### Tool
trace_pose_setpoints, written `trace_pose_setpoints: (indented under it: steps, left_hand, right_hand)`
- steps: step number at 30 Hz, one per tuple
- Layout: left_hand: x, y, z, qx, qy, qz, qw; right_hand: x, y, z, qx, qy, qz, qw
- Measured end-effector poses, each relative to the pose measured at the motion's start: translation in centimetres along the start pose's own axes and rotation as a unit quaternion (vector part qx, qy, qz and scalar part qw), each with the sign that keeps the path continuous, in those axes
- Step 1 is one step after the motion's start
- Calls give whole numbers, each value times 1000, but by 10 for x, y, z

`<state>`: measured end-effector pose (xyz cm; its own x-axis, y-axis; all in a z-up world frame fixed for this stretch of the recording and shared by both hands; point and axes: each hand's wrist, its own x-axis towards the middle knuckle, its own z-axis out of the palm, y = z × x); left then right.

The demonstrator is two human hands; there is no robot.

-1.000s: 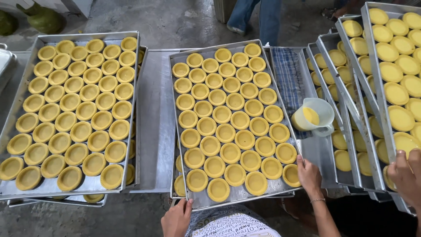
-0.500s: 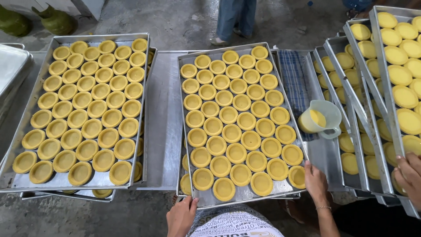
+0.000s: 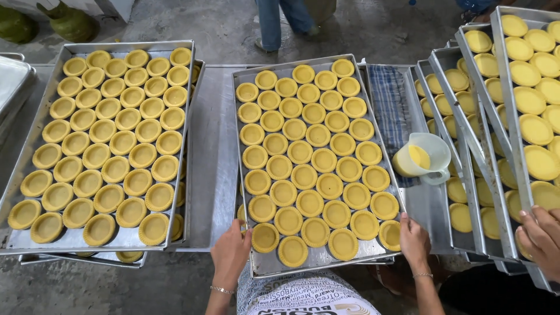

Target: Filling small pastry shells with a yellow liquid mixture using a plastic pitcher in a bakery setting.

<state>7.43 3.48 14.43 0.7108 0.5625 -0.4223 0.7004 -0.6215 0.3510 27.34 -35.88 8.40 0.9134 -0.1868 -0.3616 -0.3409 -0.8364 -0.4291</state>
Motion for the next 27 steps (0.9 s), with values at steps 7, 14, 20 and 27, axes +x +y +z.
trace_pose_setpoints:
  steps: [7, 14, 20, 27]
  left_hand:
    - [-18, 75, -79, -209, 84, 102, 969]
    - [-4, 110, -89, -219, 151, 240, 934]
    - [59, 50, 2, -64, 200, 137, 968]
    - [75, 1, 58, -19, 187, 87, 978]
  right_hand:
    - [13, 18, 14, -4, 10, -11, 1000]
    - [15, 24, 18, 12, 47, -42, 998]
    - [21, 30, 22, 2, 51, -38, 998]
    - [19, 29, 22, 1, 43, -26, 999]
